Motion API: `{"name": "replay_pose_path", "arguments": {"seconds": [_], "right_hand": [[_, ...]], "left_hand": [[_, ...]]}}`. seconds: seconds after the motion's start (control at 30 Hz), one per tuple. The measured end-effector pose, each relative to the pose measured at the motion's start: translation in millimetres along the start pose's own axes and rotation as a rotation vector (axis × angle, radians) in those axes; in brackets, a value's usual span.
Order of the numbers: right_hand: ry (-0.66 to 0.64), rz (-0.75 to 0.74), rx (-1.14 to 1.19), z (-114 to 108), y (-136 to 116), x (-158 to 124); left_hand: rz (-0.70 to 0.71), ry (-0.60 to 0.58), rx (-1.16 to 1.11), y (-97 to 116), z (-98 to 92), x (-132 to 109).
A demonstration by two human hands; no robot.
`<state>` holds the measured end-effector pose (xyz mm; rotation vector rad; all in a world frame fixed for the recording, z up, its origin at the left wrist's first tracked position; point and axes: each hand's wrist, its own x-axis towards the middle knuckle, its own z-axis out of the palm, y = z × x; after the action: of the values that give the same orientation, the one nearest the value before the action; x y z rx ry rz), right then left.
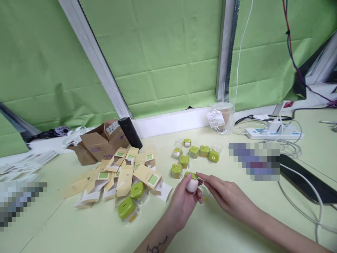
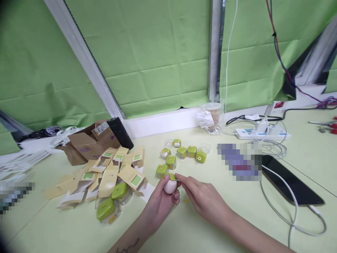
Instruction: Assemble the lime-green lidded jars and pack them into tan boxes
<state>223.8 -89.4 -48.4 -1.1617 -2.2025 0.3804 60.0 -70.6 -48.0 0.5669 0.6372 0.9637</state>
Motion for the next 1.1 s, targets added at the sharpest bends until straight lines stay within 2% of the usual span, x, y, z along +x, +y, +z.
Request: {"name": "replay_pose_path", "arguments": {"seconds": [0.13,0.3,0.47,0.7,0.9,1.1], "right_hand": [[0.034,-0.105,-0.218,1,4,-1],[0.077,-0.182,-0.358,5,6,-1],[0.104,-0.228,-0.495,11,5,1],[0.122,-0.169,-0.333,10,-2,1],[0.173,-0.161,-0.217,4,4,1],[0.18,-0.114,-0.053,3,11,1]], "left_hand": [[-0.036,-0.022,-0.035,1,1.9,-1],[-0.024,-0.044,-0.022,0,2.3,-3],[-0.072,-0.032,-0.071,-4,0.8,-2],[-0.067,-0.062,-0.14,1,10.7,-5],[-0.081,-0.063,-0.164,8,23.3,0],[-0.052,-0.102,-0.009,14,25.0,7]]}}
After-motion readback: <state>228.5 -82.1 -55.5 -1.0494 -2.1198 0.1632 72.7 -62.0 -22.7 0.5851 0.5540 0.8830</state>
